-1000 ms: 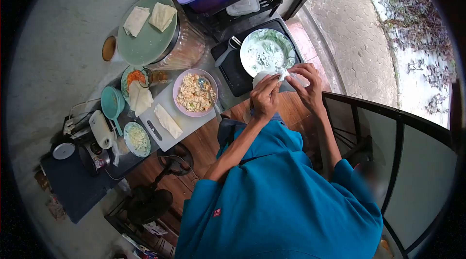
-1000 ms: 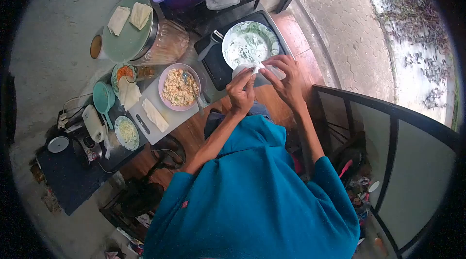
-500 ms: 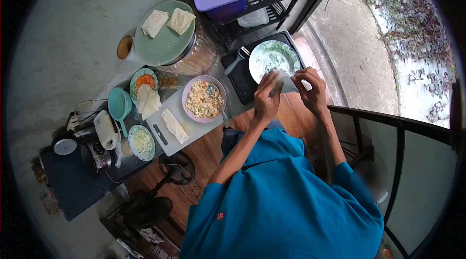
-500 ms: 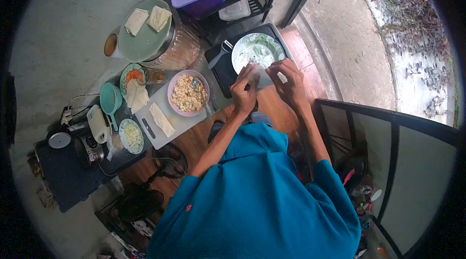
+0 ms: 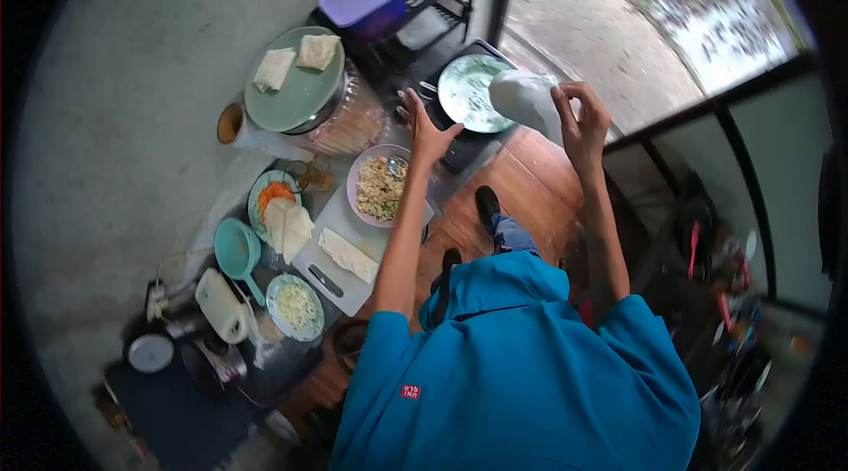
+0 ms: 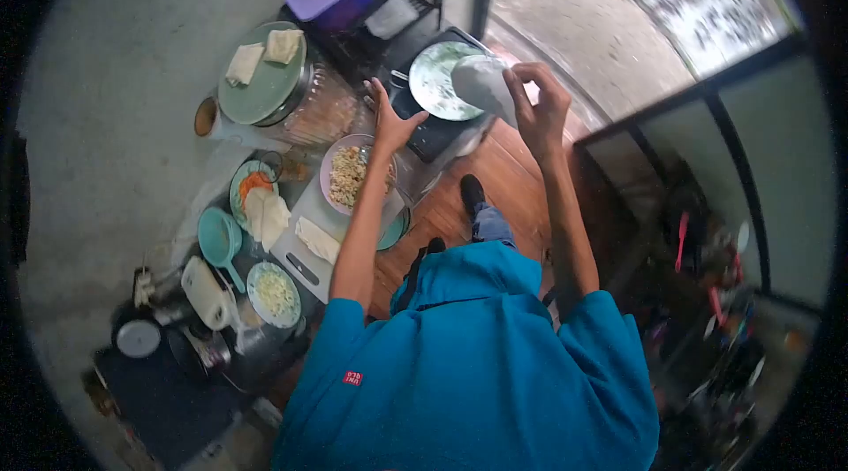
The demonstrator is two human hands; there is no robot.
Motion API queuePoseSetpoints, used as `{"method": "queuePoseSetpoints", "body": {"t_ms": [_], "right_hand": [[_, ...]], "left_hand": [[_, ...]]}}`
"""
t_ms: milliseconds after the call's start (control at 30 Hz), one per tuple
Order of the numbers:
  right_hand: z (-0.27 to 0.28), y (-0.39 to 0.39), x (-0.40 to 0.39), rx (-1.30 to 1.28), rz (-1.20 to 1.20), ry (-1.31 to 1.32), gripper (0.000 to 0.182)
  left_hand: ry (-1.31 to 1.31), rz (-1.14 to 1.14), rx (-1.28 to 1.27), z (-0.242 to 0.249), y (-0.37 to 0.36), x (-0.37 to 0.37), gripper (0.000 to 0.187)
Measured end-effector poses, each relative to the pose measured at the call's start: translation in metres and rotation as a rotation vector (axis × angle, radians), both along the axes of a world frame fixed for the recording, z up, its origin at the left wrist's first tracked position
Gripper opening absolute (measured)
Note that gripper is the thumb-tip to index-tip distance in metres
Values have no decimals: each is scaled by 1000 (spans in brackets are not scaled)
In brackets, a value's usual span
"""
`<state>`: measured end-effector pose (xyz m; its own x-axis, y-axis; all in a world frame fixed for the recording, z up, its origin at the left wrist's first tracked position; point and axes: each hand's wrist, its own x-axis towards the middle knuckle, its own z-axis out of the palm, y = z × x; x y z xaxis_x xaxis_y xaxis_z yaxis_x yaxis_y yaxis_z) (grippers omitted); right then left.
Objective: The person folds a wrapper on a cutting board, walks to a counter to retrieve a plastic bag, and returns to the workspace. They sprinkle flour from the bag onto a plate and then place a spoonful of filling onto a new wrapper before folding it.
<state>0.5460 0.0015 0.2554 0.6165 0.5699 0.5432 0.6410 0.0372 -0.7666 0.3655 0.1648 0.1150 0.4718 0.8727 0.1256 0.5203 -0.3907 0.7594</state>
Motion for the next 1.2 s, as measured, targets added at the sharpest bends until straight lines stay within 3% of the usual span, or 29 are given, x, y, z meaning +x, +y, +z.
{"method": "queuePoseSetpoints", "body": {"t_ms": [33, 67, 100, 167, 233, 300, 367, 500, 567, 633, 800, 833, 867, 933, 1200], "right_hand": [[3, -15, -11, 10, -35, 18, 12], [0, -30, -20, 36, -68, 40, 12], [-4, -47, -29, 57, -92, 62, 12], [-10, -85, -48, 23, -161, 56, 10], [-12, -132, -75, 10, -183, 123, 9], [-13, -184, -104, -9, -236, 193, 8], [-16, -236, -135, -11, -331, 200, 8], [-1, -345, -205, -21, -503, 149, 7], [7, -402, -237, 2, -646, 112, 8], [11, -462, -268, 1, -798, 44, 8], [11, -626, -349, -56, -1071, -52, 10], [20, -667, -366, -324, -1092, 3, 8], [28, -700, -387, -567, -1075, 94, 7], [31, -756, -414, -131, -1284, -8, 7], [44, -957, -487, -59, -1712, -98, 6]], "left_hand": [[160, -76, -136, 4, 2, -4, 108], [363, -203, 36, -1, 6, -8, 121], [402, -248, 84, 20, -5, -11, 107], [-128, -363, -93, 6, -18, -15, 91], [-168, -285, -3, 19, -59, -10, 60], [-351, -315, -311, 21, -112, -2, 46], [-333, -479, -278, -2, -164, 2, 35], [-289, -827, -917, -10, -300, -21, 27], [-157, -959, -1279, -38, -374, -41, 45], [88, -1131, -1817, 6, -444, -61, 65], [279, -1433, -1916, 42, -629, -103, 69], [249, -1525, -1883, 48, -661, -109, 72], [228, -1505, -1927, -16, -689, -117, 70], [300, -1575, -1783, 26, -755, -128, 67], [423, -1818, -1806, 41, -999, -153, 62]]}}
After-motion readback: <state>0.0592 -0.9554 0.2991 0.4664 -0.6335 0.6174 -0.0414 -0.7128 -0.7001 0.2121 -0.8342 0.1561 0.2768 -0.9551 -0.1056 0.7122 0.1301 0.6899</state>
